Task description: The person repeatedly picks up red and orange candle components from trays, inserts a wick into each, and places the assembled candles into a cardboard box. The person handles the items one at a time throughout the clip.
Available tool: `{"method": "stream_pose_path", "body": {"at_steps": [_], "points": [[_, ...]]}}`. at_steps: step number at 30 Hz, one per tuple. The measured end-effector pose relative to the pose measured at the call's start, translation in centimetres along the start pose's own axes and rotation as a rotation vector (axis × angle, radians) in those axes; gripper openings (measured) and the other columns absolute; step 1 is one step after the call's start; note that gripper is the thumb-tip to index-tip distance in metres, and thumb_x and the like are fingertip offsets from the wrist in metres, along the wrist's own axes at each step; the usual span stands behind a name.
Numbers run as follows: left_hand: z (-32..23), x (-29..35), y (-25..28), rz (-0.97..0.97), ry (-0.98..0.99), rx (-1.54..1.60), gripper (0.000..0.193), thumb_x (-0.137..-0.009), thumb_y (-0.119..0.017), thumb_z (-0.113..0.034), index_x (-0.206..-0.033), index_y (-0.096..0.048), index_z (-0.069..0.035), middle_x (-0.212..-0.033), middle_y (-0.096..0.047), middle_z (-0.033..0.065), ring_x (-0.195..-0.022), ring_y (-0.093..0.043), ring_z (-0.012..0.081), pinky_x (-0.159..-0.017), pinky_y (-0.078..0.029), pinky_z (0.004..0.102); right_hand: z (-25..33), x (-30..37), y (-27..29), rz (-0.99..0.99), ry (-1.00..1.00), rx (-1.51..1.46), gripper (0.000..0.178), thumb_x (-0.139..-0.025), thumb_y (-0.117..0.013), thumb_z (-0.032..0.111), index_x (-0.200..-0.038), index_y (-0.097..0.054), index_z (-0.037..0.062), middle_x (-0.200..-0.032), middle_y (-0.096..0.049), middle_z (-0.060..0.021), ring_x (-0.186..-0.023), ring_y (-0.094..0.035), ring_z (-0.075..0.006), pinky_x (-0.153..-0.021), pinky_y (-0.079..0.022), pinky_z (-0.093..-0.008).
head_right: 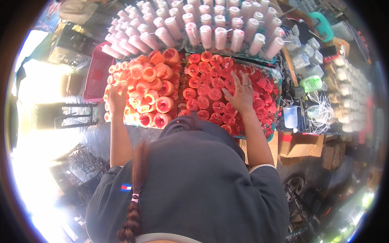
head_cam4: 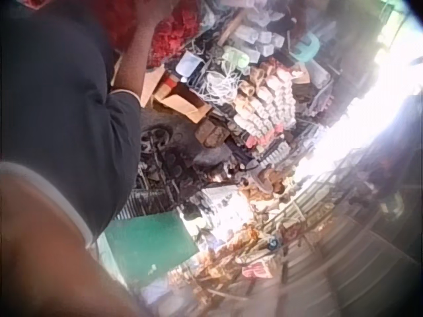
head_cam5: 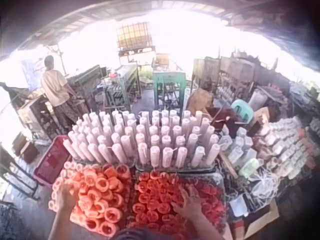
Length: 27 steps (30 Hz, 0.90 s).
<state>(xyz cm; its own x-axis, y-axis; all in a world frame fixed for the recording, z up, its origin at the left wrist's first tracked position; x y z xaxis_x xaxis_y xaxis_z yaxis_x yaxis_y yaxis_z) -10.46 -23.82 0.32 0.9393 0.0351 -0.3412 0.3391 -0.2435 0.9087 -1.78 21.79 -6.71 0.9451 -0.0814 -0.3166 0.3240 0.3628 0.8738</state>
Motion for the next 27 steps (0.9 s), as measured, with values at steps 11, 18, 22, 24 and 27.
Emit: {"method": "stream_pose_path", "body": {"at_steps": [11,18,22,24,27], "points": [[2.1,1.5,-0.2,0.067,0.279,-0.115,0.065,-0.087,-0.049,-0.053,-0.125,-0.047,0.000,-0.131,-0.043,0.0215,-0.124,-0.040,0.0331,-0.100,-0.037,0.0439,-13.9,-1.7,-2.0,0.456,-0.553,0.199,0.078,-0.068,-0.066,0.059,-0.135,-0.040,0.0289,-0.147,-0.025,-0.0090,-0.131,-0.028,-0.0414,-0.095,-0.023,-0.0720],[1.9,2.2,-0.1,0.046,0.170,-0.027,0.061,-0.090,-0.047,-0.050,-0.128,-0.044,-0.002,-0.132,-0.040,0.0194,-0.126,-0.037,0.0335,-0.101,-0.036,0.0436,-12.6,2.8,0.3,0.580,-0.272,0.210,0.086,-0.060,-0.071,0.061,-0.133,-0.043,0.0272,-0.141,-0.032,-0.0182,-0.128,-0.032,-0.0426,-0.106,-0.027,-0.0512],[-2.2,0.8,2.0,-0.135,0.059,0.025,0.052,-0.090,-0.052,-0.043,-0.125,-0.048,-0.005,-0.131,-0.041,0.0174,-0.124,-0.038,0.0324,-0.100,-0.037,0.0438,-11.8,3.8,1.6,0.427,-0.323,0.231,0.081,-0.061,-0.073,0.057,-0.132,-0.042,0.0318,-0.141,-0.033,-0.0162,-0.125,-0.035,-0.0458,-0.100,-0.035,-0.0511],[-4.8,0.3,2.6,-0.165,-0.062,0.063,0.044,-0.089,-0.056,-0.036,-0.121,-0.051,-0.007,-0.131,-0.041,0.0162,-0.123,-0.039,0.0322,-0.098,-0.038,0.0448,-11.8,4.4,1.1,0.301,-0.289,0.247,0.078,-0.062,-0.074,0.053,-0.131,-0.043,0.0338,-0.140,-0.034,-0.0150,-0.122,-0.038,-0.0465,-0.096,-0.040,-0.0508],[-8.7,-0.1,2.5,-0.134,-0.225,0.113,0.040,-0.087,-0.059,-0.031,-0.119,-0.052,-0.007,-0.132,-0.041,0.0154,-0.123,-0.040,0.0319,-0.096,-0.040,0.0452,-11.0,4.4,0.6,0.313,-0.427,0.189,0.067,-0.067,-0.072,0.048,-0.127,-0.046,0.0335,-0.138,-0.036,-0.0124,-0.120,-0.040,-0.0441,-0.090,-0.044,-0.0523]]}}
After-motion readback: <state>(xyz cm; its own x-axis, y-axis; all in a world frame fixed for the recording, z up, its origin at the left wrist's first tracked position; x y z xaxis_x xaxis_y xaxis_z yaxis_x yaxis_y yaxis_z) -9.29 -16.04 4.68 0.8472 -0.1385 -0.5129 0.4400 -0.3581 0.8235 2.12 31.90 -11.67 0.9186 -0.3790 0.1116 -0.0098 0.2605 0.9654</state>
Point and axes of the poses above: each hand's wrist, its own x-axis away from the middle knuckle, its own y-axis out of the back of the hand, z = x × y, the point moved 7 cm from there along -x, towards the middle knuckle
